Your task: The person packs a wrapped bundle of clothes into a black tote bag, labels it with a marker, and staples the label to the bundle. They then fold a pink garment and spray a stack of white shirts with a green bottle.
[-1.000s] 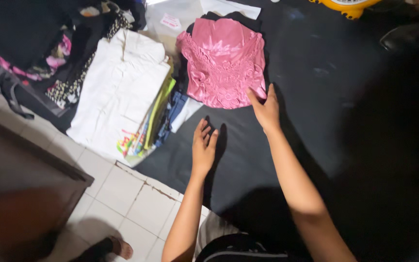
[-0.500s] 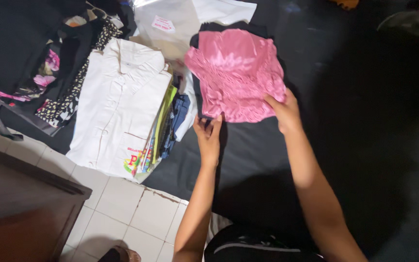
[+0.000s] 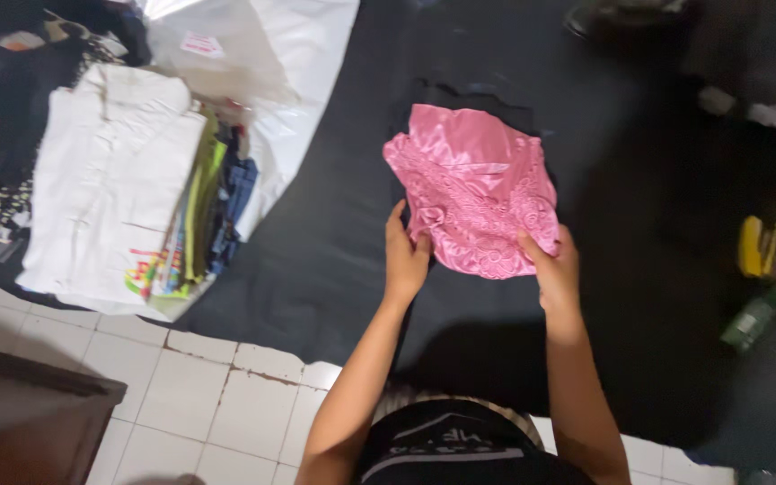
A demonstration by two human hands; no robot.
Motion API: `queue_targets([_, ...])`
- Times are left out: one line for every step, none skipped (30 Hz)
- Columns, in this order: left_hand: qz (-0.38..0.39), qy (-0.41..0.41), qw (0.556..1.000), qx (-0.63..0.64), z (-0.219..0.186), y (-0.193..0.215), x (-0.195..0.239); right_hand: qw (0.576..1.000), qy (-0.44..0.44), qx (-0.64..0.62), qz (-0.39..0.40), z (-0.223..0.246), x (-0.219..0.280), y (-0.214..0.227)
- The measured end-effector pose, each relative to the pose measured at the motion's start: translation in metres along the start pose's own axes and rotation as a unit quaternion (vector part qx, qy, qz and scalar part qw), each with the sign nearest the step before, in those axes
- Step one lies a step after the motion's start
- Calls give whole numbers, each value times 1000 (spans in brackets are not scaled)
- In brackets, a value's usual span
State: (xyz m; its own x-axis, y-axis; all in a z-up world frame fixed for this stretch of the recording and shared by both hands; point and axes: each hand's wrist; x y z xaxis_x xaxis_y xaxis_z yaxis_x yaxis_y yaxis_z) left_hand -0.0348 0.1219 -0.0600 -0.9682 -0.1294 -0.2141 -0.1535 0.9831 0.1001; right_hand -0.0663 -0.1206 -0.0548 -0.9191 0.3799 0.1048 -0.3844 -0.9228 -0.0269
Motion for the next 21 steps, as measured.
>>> queue_targets([25,59,998,10,-8,-9,8,1000,10,8,-21,3,5,16])
queue_targets([52,118,991,19,-16,-17,18,999,19,17,-43,6,11,32])
queue_targets([80,177,981,28,-23,-24,27,998,17,23,-57,10,16,46])
queue_targets([76,120,990,18,-30,-30,39,997,13,31,-72,14,23,60])
queue_targets([73,62,995,8,-37,-33,52,995,9,39,-87,18,29,73])
queue_targets([68,5,998,-2,-42,-35,65,996,9,41,-75,22,36,86])
queue_targets([69,30,997,6,-47,-38,80,997,8,42,-63,25,44,99])
queue_targets([69,54,996,13,-52,-38,95,998,7,43,-50,27,52,110])
queue_targets([69,79,994,20,-56,-37,109,997,-16,65,-39,27,60,121])
queue_targets([70,98,993,7,-60,-35,123,995,-38,86,-27,26,68,130])
queue_targets([71,117,991,-5,-64,-31,136,992,-60,107,-15,24,76,139])
queue_targets([69,136,988,-18,-68,-28,146,991,-59,116,14,21,82,147])
queue_targets([61,130,989,-43,-72,-26,155,990,-58,125,42,17,88,155])
queue_targets([52,125,988,-68,-76,-23,165,987,-58,135,72,14,92,163])
queue_targets([44,121,987,-93,-80,-20,173,980,-66,174,69,11,94,172])
queue_targets([59,98,984,-139,-83,-16,178,972,-73,212,67,9,94,180])
queue_targets([74,75,977,-184,-85,-12,182,963,-80,251,65,8,93,190])
queue_targets([90,51,968,-229,-85,-8,182,957,-22,282,59,7,88,196])
queue_targets([81,46,970,-226,-84,-5,178,948,36,312,52,8,80,202])
queue_targets([73,41,971,-223,-81,-2,173,935,93,340,43,10,72,206])
queue_targets([66,36,973,-220,-77,-1,166,947,81,308,40,11,60,206])
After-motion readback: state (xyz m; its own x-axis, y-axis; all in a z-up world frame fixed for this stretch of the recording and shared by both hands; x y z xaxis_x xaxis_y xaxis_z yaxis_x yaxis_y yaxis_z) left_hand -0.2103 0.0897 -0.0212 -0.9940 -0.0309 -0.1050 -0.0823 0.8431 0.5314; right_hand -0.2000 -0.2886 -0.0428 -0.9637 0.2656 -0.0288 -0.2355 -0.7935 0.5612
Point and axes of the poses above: each hand's wrist, its own x-axis away from the middle knuckle, its own y-axis out of the back of the hand, z = x × y, and after that the axes turned 2 degrees about -y, right-handed
